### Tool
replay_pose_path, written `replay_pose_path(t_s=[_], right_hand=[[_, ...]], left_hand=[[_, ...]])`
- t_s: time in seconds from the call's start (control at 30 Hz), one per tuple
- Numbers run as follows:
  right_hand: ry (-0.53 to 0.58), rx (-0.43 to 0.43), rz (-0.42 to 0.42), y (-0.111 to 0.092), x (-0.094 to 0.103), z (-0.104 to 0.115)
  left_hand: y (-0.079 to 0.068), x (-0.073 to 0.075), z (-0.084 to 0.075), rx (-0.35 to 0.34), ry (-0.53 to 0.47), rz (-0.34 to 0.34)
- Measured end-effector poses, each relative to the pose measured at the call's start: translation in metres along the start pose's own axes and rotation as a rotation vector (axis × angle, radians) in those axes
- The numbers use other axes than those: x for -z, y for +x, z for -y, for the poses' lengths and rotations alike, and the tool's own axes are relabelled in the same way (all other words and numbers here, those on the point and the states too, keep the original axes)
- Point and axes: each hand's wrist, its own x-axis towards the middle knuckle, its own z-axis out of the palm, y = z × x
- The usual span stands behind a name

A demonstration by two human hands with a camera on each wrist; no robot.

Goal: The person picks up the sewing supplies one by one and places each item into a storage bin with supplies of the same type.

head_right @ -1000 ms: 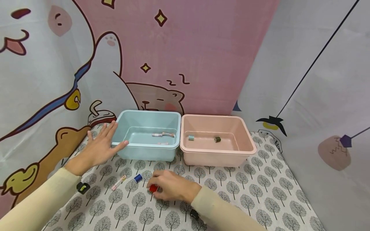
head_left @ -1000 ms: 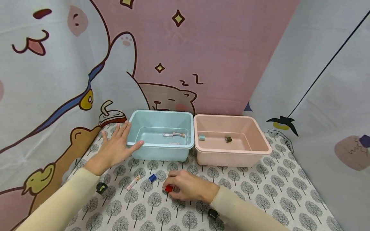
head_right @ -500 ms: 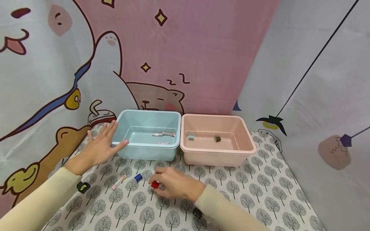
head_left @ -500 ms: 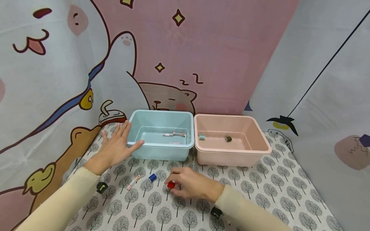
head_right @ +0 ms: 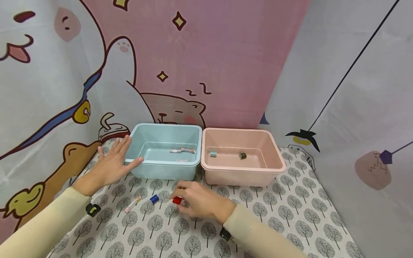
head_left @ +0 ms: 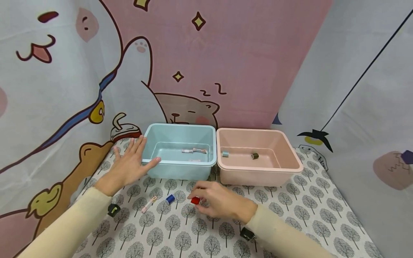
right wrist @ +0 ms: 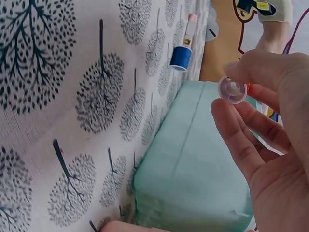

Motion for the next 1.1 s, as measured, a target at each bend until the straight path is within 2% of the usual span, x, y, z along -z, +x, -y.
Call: replay_pose_path(t_s=[0.23,0.4,0.53,1.1], right_hand=[[-0.066,0.04,-0.047,-0.002,0.009,-0.003],[-0.091,0.027,-0.066,-0.004,0.015,-0.004],[-0.102,0.015,-0.073,-0.005,0.022,-0.004],[-0.123,0.062,-0.162,-0.009,0.039,-0.008]], left_hand=[[0.0,0.0,0.0,0.001,-0.004,-0.001],[0.0,0.0,0.0,0.001,-0.006,-0.002],[0.0,0.0,0.001,0.0,-0.004,-0.005],[-0.001,0.0,0.0,0.003,0.005,-0.003]])
